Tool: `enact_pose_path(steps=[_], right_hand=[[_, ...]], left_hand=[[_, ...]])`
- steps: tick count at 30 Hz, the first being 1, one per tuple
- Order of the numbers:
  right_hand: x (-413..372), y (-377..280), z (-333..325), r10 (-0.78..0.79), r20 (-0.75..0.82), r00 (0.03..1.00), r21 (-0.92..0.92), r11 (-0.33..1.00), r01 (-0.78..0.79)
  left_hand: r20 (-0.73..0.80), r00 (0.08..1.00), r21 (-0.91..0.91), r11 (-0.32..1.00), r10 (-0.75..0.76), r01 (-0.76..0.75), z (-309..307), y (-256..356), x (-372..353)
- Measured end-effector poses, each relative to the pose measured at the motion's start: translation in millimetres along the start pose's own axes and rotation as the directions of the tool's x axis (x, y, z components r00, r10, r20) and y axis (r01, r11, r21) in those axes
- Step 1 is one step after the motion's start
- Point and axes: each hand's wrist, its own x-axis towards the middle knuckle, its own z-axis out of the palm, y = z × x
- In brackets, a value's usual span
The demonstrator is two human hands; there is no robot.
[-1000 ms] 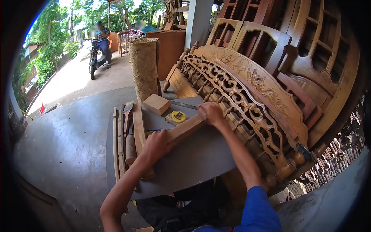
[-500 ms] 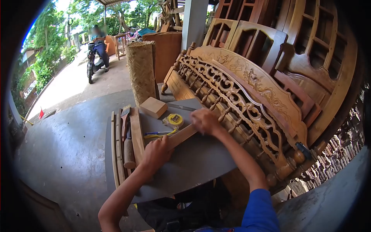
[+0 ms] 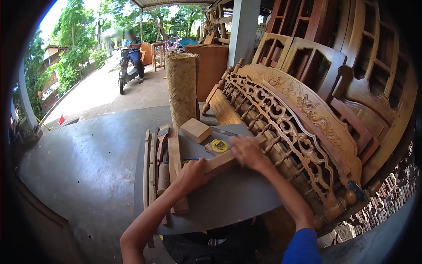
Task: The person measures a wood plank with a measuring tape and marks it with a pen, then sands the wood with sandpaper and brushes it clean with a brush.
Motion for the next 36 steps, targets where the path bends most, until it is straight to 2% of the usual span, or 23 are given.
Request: enact_pose_path(steps=[3,4,5,7,8,9,10,13,14,15,17,18,19,20,22,23,24,27,28,31,32,36], right_hand=[[-3,5,5,-0.104,-0.024,0.994,0.091,0.990,0.106],[6,17,-13,0.142,0.182,0.973,0.071,0.985,-0.157],[8,47,-2,0.255,0.097,0.962,0.077,0.962,-0.262],[11,46,0,0.388,-0.006,0.921,-0.006,0.921,-0.388],[6,38,7,0.253,-0.038,0.967,-0.003,0.967,-0.253],[-4,1,4,0.112,-0.067,0.991,-0.003,0.994,-0.112],[-9,-19,3,-0.032,-0.095,0.995,-0.004,0.999,0.032],[-6,8,-6,-0.043,0.024,0.999,0.020,0.999,0.042],[1,27,-19,0.177,0.095,0.980,0.068,0.981,-0.183],[-1,65,3,0.317,-0.046,0.947,0.019,0.949,-0.316],[2,58,-4,0.469,-0.014,0.883,0.077,0.881,-0.467],[-4,36,-9,0.273,-0.035,0.961,0.035,0.962,-0.272],[-17,1,-12,0.065,-0.043,0.997,-0.009,0.998,-0.065],[-22,-17,-12,-0.144,-0.040,0.989,-0.049,0.989,0.142],[-14,5,-15,-0.061,-0.060,0.996,0.004,0.998,0.061],[-16,22,-14,-0.008,-0.063,0.998,0.034,0.999,0.010],[-15,51,2,0.130,-0.131,0.983,0.049,0.991,-0.125],[-18,71,2,0.230,-0.170,0.958,0.013,0.973,-0.231],[-18,70,4,0.219,-0.207,0.953,0.018,0.975,-0.221],[-22,74,5,0.202,-0.219,0.955,0.047,0.979,-0.196],[-25,75,5,0.195,-0.220,0.956,0.060,0.981,-0.186],[-38,66,1,0.309,-0.157,0.938,0.019,0.950,-0.310]], left_hand=[[0.012,1.000,0.000,1.000,0.017,-0.017,0,0,0],[-0.003,1.000,-0.017,1.000,0.017,-0.017,0,3,-3],[0.014,1.000,0.007,1.000,-0.015,0.015,2,7,-7],[0.010,0.998,0.054,0.996,-0.069,0.068,2,17,-7],[-0.011,0.998,0.078,0.995,-0.054,0.055,3,23,-9],[-0.031,0.999,0.104,0.994,-0.041,0.044,4,28,-14],[-0.050,0.998,0.131,0.991,-0.031,0.038,5,30,-15],[-0.058,0.998,0.128,0.992,0.012,-0.005,9,29,-19],[-0.057,0.998,0.131,0.991,0.034,-0.026,12,28,-22],[-0.067,0.996,0.137,0.989,0.059,-0.049,13,25,-21],[-0.081,0.993,0.151,0.986,0.088,-0.075,9,24,-18],[-0.081,0.993,0.156,0.985,0.090,-0.076,9,26,-20],[-0.077,0.993,0.159,0.984,0.088,-0.074,9,27,-20],[-0.092,0.992,0.157,0.985,0.090,-0.075,9,27,-17],[-0.088,0.993,0.144,0.987,0.083,-0.070,13,25,-20],[-0.020,0.999,0.117,0.993,0.037,-0.035,12,24,-24],[0.029,1.000,0.097,0.995,0.004,-0.007,5,25,-20],[0.160,0.986,-0.026,0.998,-0.050,0.055,-11,37,-19],[0.208,0.976,-0.072,0.994,-0.060,0.076,-13,39,-19],[0.121,0.992,-0.069,0.997,0.043,-0.035,1,35,-30],[0.121,0.992,-0.044,0.999,0.037,-0.031,3,35,-32],[0.163,0.986,0.075,0.997,0.020,-0.032,3,49,-39]])
